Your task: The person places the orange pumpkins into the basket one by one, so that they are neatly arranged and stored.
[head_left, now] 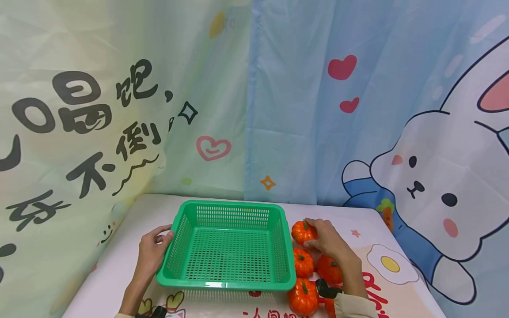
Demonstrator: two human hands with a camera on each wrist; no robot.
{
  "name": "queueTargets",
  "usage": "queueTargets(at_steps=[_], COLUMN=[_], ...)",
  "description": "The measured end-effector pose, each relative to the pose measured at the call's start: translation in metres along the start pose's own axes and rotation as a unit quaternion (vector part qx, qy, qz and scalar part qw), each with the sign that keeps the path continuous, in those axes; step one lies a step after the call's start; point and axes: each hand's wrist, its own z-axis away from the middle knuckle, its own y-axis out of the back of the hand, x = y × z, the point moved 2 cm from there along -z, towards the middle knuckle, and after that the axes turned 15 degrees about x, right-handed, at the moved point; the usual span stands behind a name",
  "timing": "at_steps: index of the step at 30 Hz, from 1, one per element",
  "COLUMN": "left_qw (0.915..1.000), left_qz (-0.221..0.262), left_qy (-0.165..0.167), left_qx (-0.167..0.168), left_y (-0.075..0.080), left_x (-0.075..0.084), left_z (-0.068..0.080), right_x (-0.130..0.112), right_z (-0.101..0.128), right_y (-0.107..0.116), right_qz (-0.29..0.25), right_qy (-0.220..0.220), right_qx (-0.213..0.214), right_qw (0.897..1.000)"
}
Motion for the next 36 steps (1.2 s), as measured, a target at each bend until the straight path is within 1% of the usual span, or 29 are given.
queueTargets(at_steps=[4,8,14,24,36], left_qw=[1.0,1.0,0.9999,1.0,1.0], left_qz=[-0.001,-0.001,0.0,-0.003,-0.001], left_qy=[0.003,-0.003,-0.011,-0.002,-0.002], left_qx=[0.0,0.001,0.004,-0.002,-0.001], left_y=[0.0,0.0,0.001,0.0,0.0], left_x=[-0.001,-0.001,0.0,0.001,0.001], left_z=[0.0,-0.001,0.0,0.0,0.001], right_x=[-0.001,-0.004,-0.008,-0.011,-0.024], right_z=[0.002,0.004,0.009,0.011,0.015], right_y=[0.002,0.006,0.012,0.019,0.031], right_qz=[-0.002,-0.007,-0.01,0.001,0.005], right_qy=[0.003,0.005,-0.007,-0.007,0.0], right_qx=[-0.002,0.003,0.005,0.004,0.001], right_qw=[1.0,1.0,1.0,1.0,1.0])
